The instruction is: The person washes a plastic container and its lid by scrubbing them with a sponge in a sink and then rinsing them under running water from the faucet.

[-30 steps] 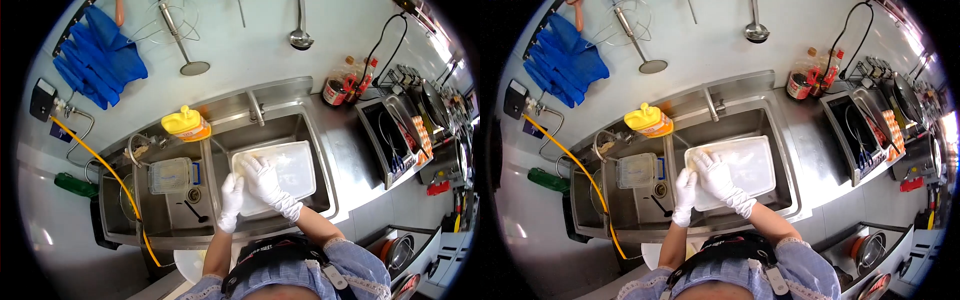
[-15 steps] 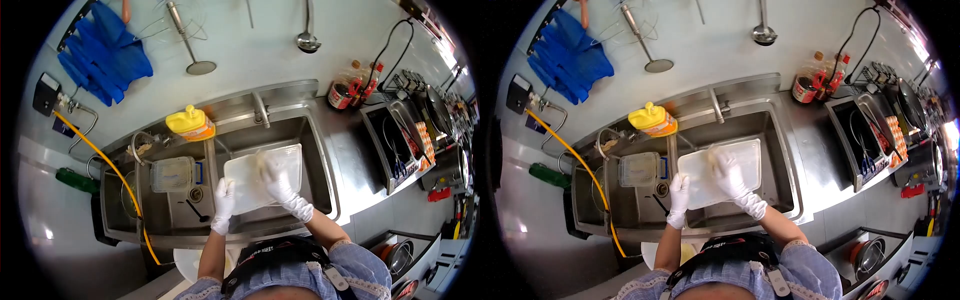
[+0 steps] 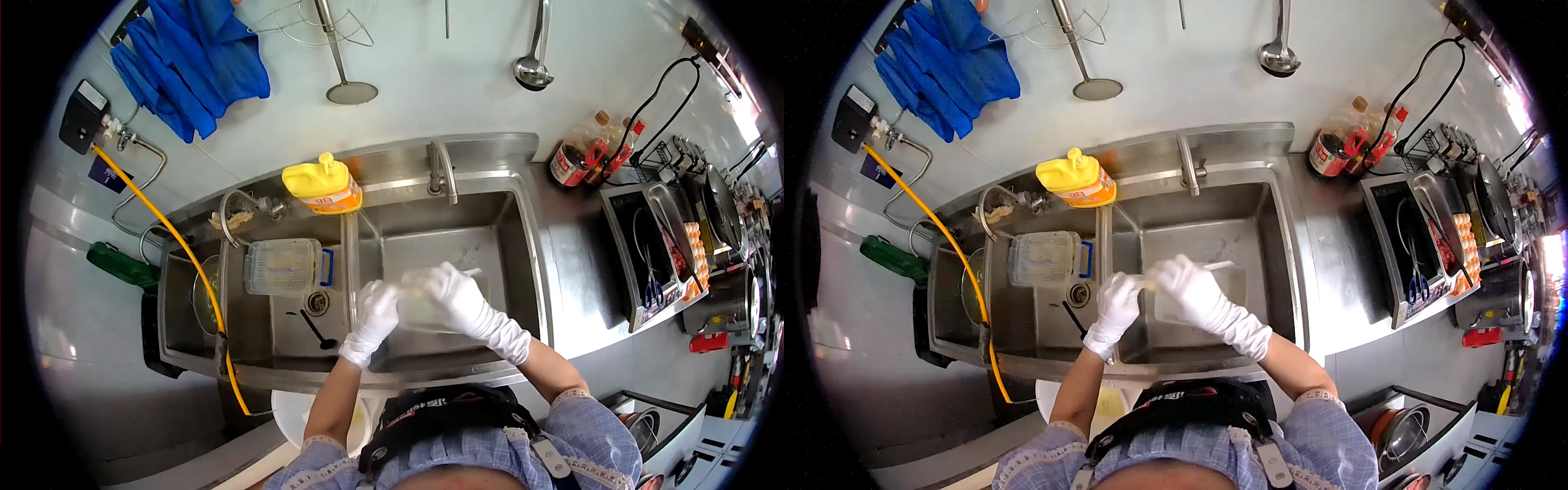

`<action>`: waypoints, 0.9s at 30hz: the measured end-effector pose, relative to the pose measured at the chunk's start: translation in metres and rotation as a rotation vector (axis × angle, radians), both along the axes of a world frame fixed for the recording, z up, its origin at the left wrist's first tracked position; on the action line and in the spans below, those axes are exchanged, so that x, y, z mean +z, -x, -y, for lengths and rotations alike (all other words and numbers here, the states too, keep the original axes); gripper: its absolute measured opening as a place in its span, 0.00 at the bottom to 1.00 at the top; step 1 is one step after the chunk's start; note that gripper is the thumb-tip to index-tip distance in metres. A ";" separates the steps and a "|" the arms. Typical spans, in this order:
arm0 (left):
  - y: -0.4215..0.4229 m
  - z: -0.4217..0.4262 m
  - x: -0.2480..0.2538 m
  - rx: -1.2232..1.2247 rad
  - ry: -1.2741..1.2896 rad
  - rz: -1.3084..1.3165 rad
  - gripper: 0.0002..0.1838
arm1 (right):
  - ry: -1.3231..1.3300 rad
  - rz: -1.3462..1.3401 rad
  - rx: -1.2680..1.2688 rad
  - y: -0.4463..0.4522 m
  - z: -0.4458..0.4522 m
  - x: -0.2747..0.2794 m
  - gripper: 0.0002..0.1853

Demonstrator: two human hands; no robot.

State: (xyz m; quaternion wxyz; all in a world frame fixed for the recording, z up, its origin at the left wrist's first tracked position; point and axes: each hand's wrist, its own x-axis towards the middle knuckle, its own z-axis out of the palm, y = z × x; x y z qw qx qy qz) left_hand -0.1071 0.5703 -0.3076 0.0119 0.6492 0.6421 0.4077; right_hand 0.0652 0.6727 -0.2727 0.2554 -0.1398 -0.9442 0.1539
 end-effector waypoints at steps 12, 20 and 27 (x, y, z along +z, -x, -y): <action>0.002 0.003 -0.003 -0.003 -0.016 0.061 0.02 | 0.259 -0.072 -0.202 -0.024 -0.036 -0.066 0.12; 0.012 -0.006 -0.016 0.050 0.363 0.811 0.07 | 0.228 0.113 -0.319 -0.022 -0.045 -0.064 0.08; 0.014 -0.004 -0.025 0.148 0.339 0.909 0.09 | 0.313 0.148 -0.361 -0.022 -0.043 -0.055 0.10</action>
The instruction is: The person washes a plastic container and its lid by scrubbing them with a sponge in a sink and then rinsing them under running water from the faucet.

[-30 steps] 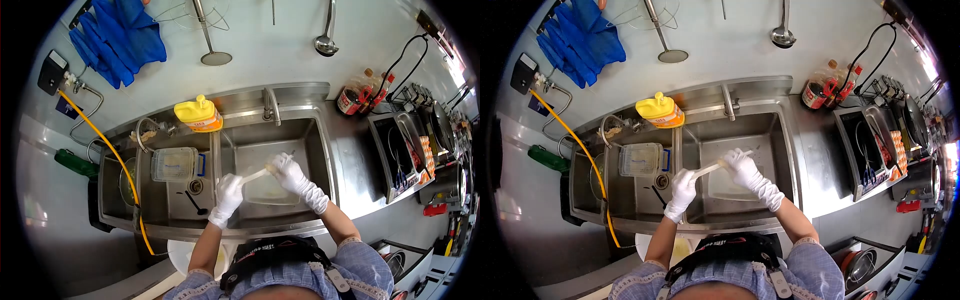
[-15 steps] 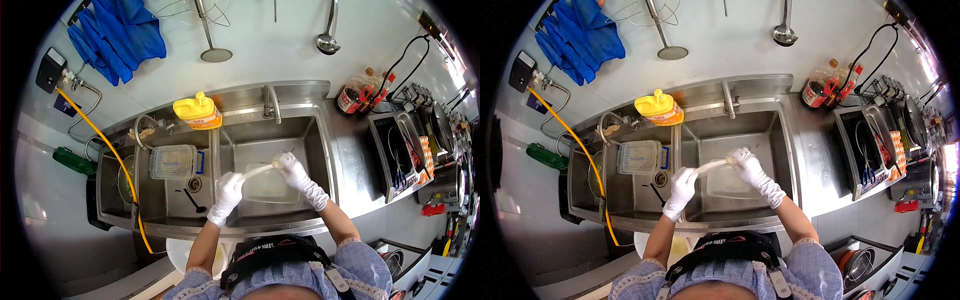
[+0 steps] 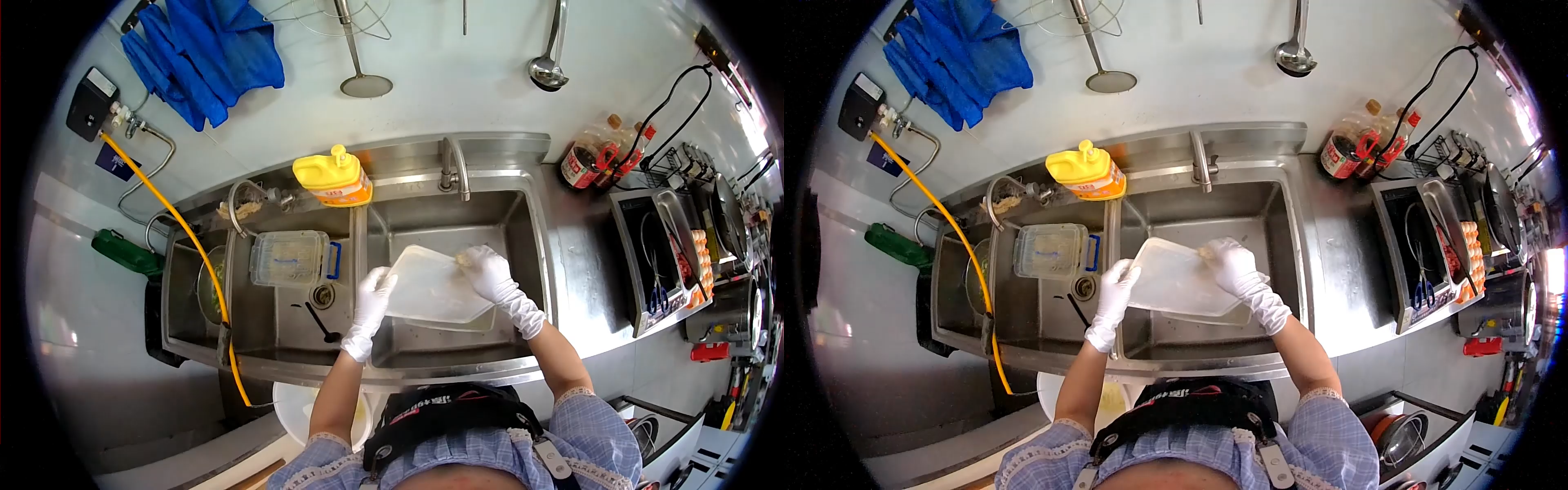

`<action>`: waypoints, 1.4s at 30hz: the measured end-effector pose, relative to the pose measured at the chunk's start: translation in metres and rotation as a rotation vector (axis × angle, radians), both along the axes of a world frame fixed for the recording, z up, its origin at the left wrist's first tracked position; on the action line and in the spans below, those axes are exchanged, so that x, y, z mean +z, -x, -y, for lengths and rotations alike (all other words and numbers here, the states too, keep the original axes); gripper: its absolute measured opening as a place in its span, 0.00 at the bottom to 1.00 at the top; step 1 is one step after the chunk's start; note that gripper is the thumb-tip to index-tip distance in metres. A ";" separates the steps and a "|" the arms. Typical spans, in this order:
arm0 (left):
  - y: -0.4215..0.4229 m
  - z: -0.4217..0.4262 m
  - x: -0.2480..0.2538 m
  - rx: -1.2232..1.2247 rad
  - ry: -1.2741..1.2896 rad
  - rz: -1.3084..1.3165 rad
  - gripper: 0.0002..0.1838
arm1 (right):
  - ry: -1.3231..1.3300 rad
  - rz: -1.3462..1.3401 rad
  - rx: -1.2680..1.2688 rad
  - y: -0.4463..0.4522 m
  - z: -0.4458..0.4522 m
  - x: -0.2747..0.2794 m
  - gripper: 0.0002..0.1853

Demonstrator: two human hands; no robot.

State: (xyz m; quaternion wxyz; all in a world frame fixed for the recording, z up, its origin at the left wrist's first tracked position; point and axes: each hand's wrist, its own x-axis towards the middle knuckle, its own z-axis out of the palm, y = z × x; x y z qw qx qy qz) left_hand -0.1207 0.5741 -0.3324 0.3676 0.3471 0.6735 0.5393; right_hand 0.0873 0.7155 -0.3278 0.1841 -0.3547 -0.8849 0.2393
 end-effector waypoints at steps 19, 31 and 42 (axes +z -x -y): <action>-0.044 0.011 0.010 -0.053 -0.053 -0.362 0.18 | -0.242 -0.233 -0.093 0.063 0.051 0.009 0.23; -0.034 0.002 0.014 -0.045 -0.119 -0.146 0.18 | -0.429 -0.192 0.254 0.051 0.059 0.028 0.21; -0.053 0.006 0.005 -0.027 -0.160 -0.044 0.17 | -0.380 -0.167 -0.212 0.064 0.063 0.035 0.19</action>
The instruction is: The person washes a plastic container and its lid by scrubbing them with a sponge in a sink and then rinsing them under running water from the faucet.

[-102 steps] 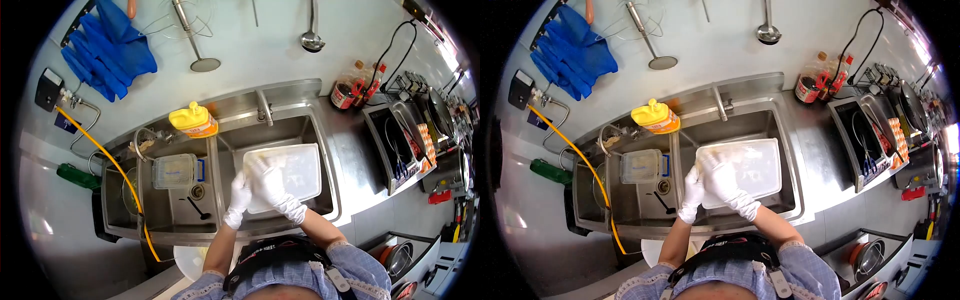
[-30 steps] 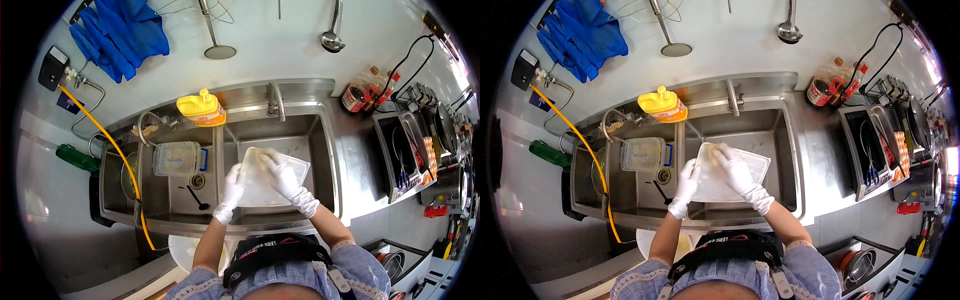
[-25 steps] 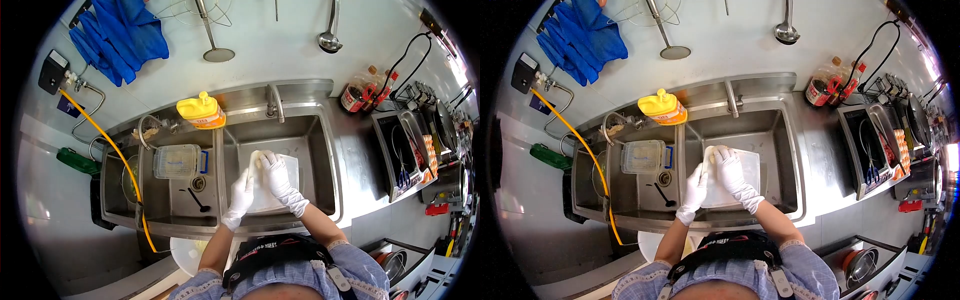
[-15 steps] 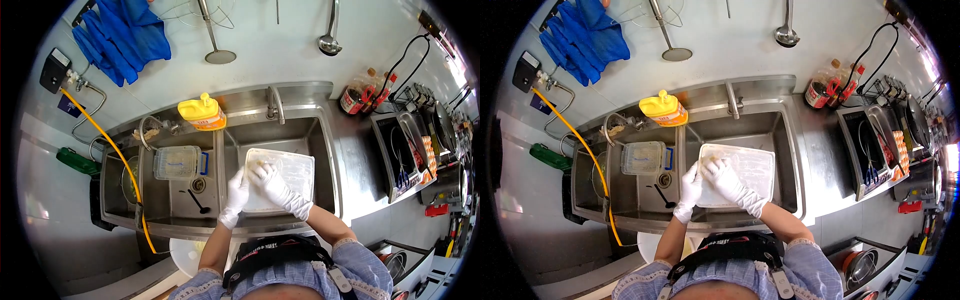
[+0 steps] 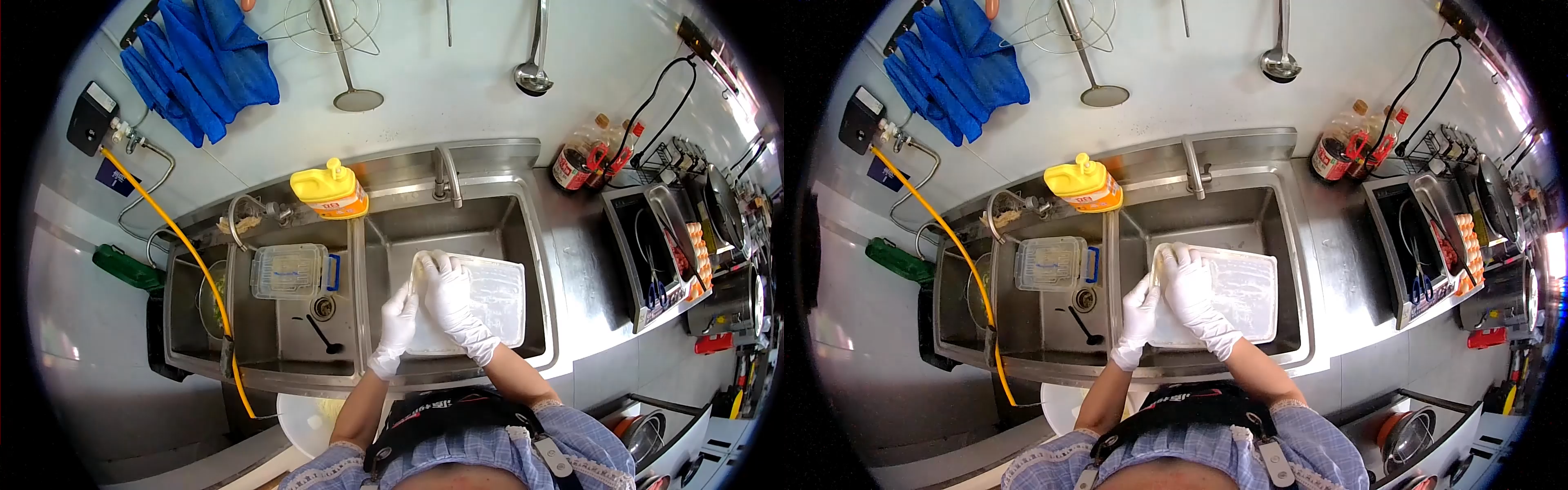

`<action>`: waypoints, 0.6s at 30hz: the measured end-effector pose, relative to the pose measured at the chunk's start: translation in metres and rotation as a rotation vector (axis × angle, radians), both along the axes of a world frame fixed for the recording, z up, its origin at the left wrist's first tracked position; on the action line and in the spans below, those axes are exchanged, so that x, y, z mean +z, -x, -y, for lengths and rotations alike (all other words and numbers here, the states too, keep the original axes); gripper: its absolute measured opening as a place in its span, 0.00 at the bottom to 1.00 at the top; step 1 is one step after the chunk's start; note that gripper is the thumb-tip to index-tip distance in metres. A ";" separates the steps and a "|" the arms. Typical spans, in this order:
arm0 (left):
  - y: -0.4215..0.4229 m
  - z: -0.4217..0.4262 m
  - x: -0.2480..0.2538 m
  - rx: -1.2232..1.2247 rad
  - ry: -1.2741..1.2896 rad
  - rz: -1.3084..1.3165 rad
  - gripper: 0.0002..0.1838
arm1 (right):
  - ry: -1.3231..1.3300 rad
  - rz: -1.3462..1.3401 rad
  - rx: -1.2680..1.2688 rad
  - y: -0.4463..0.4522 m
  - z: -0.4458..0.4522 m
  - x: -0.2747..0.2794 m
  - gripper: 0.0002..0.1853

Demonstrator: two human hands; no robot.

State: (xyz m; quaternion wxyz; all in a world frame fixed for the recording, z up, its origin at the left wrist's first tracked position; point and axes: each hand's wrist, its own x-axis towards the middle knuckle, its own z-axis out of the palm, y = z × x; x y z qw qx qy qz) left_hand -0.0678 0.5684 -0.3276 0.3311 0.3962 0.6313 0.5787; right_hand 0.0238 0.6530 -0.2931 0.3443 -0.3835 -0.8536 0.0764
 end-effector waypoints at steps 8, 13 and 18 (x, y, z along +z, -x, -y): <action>0.005 0.000 0.005 0.009 0.018 0.154 0.18 | 0.198 -0.056 -0.066 -0.017 -0.016 -0.018 0.18; 0.006 -0.005 -0.005 0.031 -0.035 -0.134 0.15 | 0.113 -0.121 0.169 -0.011 -0.005 0.002 0.23; 0.022 -0.001 0.003 -0.033 -0.080 -0.596 0.09 | 0.512 -0.462 0.256 -0.050 -0.024 0.033 0.25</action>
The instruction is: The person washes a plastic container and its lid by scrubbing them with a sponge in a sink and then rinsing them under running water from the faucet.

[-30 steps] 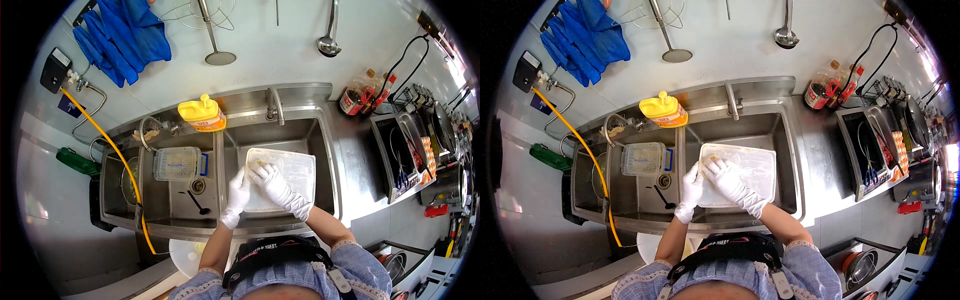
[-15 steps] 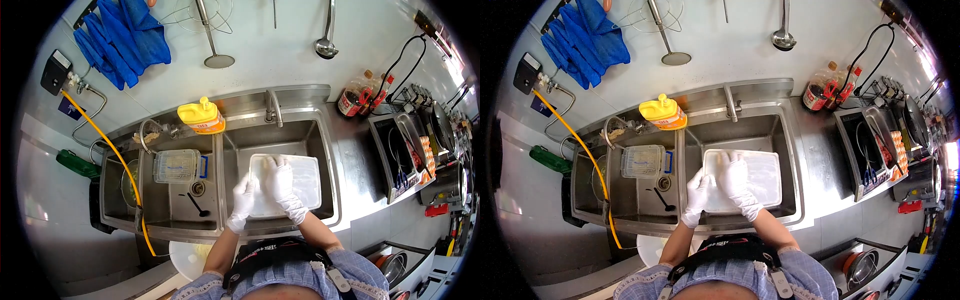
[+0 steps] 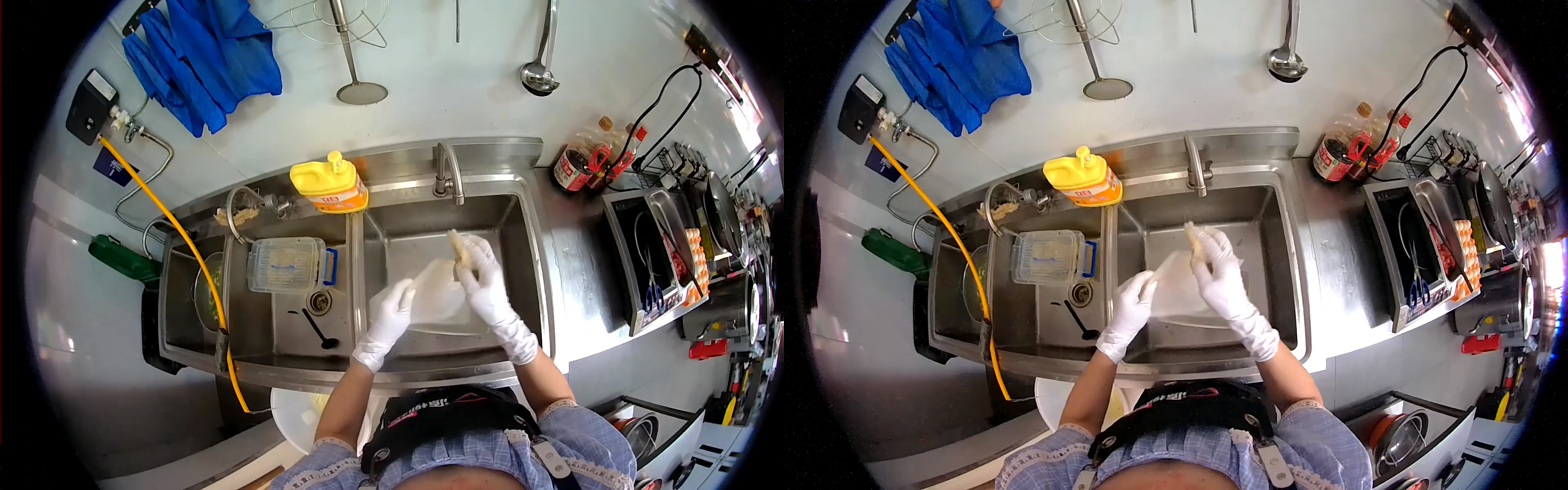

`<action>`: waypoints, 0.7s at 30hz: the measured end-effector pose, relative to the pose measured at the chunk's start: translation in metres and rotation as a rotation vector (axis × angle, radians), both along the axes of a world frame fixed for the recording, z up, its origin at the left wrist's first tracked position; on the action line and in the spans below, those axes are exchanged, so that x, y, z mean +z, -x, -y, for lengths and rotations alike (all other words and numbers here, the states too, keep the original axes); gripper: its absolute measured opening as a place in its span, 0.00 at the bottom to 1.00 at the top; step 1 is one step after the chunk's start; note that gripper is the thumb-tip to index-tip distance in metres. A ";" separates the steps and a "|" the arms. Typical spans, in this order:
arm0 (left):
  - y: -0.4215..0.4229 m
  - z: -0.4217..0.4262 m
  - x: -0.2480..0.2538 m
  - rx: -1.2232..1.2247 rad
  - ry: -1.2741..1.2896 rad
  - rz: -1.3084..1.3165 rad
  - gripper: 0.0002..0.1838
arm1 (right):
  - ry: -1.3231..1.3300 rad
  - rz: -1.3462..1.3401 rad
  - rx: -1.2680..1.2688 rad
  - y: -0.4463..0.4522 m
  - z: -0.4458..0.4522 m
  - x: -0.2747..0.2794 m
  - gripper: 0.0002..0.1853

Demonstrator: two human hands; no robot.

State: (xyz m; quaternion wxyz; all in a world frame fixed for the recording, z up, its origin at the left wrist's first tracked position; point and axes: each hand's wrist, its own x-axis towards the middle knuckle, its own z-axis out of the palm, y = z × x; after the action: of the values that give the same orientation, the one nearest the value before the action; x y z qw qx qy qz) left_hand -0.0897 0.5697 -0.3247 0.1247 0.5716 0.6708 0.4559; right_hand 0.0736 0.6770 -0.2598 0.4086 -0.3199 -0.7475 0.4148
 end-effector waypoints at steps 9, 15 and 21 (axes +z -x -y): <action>0.001 -0.011 0.034 -0.207 -0.063 -0.532 0.10 | -0.412 0.386 0.414 -0.013 -0.003 -0.024 0.17; 0.006 -0.011 0.020 -0.171 -0.057 -0.563 0.13 | -0.470 0.381 0.256 -0.011 0.016 -0.045 0.17; -0.020 -0.001 -0.014 0.575 0.032 0.836 0.37 | -0.663 0.549 0.019 -0.011 0.035 -0.061 0.18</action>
State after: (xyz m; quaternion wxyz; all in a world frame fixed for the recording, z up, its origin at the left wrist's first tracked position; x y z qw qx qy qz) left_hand -0.0696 0.5708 -0.3390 0.2606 0.1308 0.7006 0.6513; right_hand 0.0843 0.6415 -0.3208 0.2716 -0.2629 -0.9242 0.0553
